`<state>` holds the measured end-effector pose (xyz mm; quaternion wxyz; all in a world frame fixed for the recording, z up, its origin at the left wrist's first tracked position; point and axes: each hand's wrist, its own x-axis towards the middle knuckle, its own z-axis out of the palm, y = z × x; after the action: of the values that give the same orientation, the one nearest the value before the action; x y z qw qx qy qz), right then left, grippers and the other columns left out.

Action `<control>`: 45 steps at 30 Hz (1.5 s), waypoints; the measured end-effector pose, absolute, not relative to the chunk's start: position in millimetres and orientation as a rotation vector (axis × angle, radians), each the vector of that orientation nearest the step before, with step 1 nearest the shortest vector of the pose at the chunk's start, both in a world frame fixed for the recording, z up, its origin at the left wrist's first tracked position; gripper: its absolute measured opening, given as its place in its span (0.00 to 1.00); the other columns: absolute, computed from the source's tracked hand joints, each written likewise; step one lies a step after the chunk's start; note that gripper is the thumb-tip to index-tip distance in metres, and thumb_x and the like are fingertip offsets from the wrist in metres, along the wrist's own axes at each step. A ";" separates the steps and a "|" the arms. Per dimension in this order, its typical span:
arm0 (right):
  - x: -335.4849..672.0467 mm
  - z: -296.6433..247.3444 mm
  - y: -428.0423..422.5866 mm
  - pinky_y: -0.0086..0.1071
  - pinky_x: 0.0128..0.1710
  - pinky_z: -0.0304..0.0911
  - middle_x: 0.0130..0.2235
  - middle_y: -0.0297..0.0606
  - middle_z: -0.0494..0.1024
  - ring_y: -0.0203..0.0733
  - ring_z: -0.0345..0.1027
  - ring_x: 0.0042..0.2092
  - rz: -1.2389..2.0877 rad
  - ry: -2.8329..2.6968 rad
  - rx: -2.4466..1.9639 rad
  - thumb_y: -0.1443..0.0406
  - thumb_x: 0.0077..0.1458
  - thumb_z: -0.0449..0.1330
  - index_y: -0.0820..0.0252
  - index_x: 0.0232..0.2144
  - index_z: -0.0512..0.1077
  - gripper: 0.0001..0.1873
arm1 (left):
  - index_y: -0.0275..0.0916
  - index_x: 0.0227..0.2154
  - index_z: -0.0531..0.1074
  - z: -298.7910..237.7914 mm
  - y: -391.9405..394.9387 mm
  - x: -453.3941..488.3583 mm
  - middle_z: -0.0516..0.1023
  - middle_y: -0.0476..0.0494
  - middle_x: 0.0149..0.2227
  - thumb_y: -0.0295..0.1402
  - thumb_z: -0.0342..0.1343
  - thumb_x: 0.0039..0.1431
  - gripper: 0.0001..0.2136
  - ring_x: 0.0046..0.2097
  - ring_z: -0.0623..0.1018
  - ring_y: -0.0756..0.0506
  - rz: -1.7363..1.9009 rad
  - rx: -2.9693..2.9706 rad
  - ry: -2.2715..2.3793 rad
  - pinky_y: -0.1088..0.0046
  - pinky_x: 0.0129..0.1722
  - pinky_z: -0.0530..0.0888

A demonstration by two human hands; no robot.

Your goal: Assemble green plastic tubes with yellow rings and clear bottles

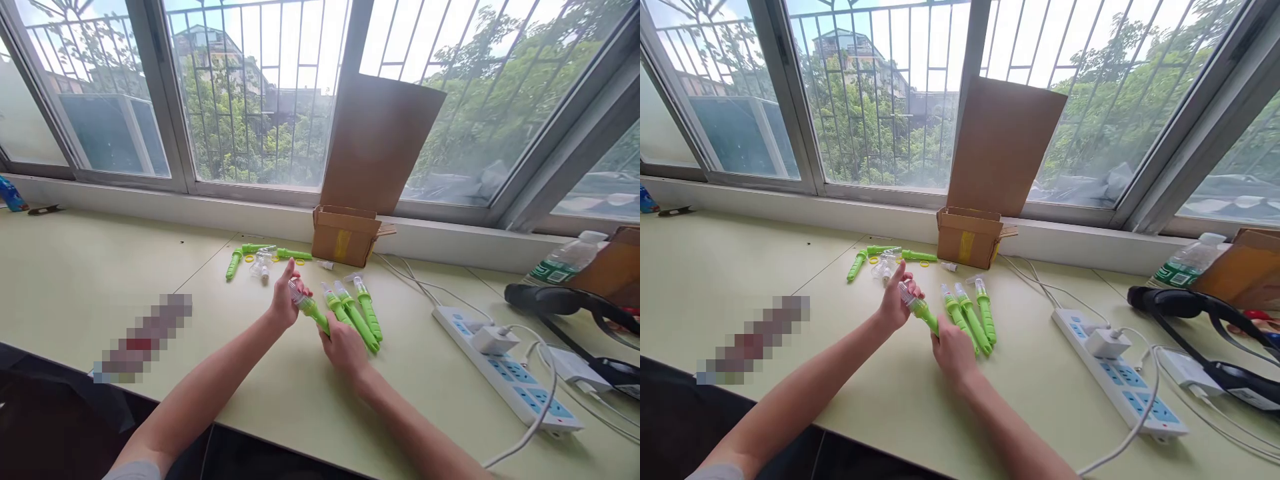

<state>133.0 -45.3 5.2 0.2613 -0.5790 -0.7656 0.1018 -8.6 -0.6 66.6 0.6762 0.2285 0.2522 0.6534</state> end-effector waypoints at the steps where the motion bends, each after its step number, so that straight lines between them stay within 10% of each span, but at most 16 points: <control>1: 133.7 3.9 -44.8 0.33 0.24 0.41 0.22 0.34 0.65 0.39 0.57 0.23 0.217 -2.098 -1.591 0.64 0.59 0.49 0.57 0.28 0.59 0.07 | 0.39 0.21 0.61 66.7 -0.6 -9.1 0.58 0.58 0.11 0.54 0.62 0.45 0.23 0.15 0.63 0.53 1.472 0.512 0.548 0.74 0.24 0.68; 9: 128.4 5.1 -49.2 0.29 0.25 0.46 0.22 0.29 0.60 0.35 0.53 0.24 0.649 -2.079 -1.315 0.63 0.55 0.53 0.56 0.25 0.56 0.10 | 0.39 0.15 0.58 68.6 2.3 -16.3 0.53 0.57 0.09 0.56 0.59 0.47 0.26 0.13 0.58 0.54 1.385 0.492 0.511 0.75 0.18 0.63; 17: 132.6 25.6 -59.2 0.25 0.15 0.34 0.17 0.20 0.50 0.28 0.38 0.17 1.915 -1.655 -1.089 0.55 0.52 0.58 0.54 0.28 0.54 0.16 | 0.38 0.16 0.59 72.0 1.8 -19.0 0.53 0.58 0.09 0.55 0.59 0.47 0.25 0.12 0.58 0.54 1.285 0.562 0.437 0.77 0.16 0.62; 30: 119.7 8.4 -56.0 0.29 0.25 0.48 0.24 0.29 0.61 0.35 0.52 0.26 0.873 -1.925 -1.252 0.62 0.53 0.52 0.57 0.24 0.56 0.10 | 0.39 0.21 0.63 59.4 4.5 -12.1 0.62 0.55 0.12 0.53 0.61 0.46 0.22 0.16 0.67 0.52 1.332 0.669 0.536 0.75 0.22 0.68; 45: 116.4 20.0 -68.2 0.23 0.12 0.34 0.14 0.18 0.50 0.26 0.37 0.15 1.803 -1.559 -1.059 0.50 0.50 0.60 0.54 0.26 0.53 0.22 | 0.38 0.15 0.60 69.4 -1.7 -12.6 0.55 0.57 0.10 0.54 0.60 0.47 0.25 0.13 0.61 0.54 1.254 0.696 0.457 0.76 0.17 0.63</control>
<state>116.4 -68.2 20.0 0.2636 -0.3916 -0.5766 0.6668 -12.6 -1.7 69.4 0.7300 0.3160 0.2075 0.5694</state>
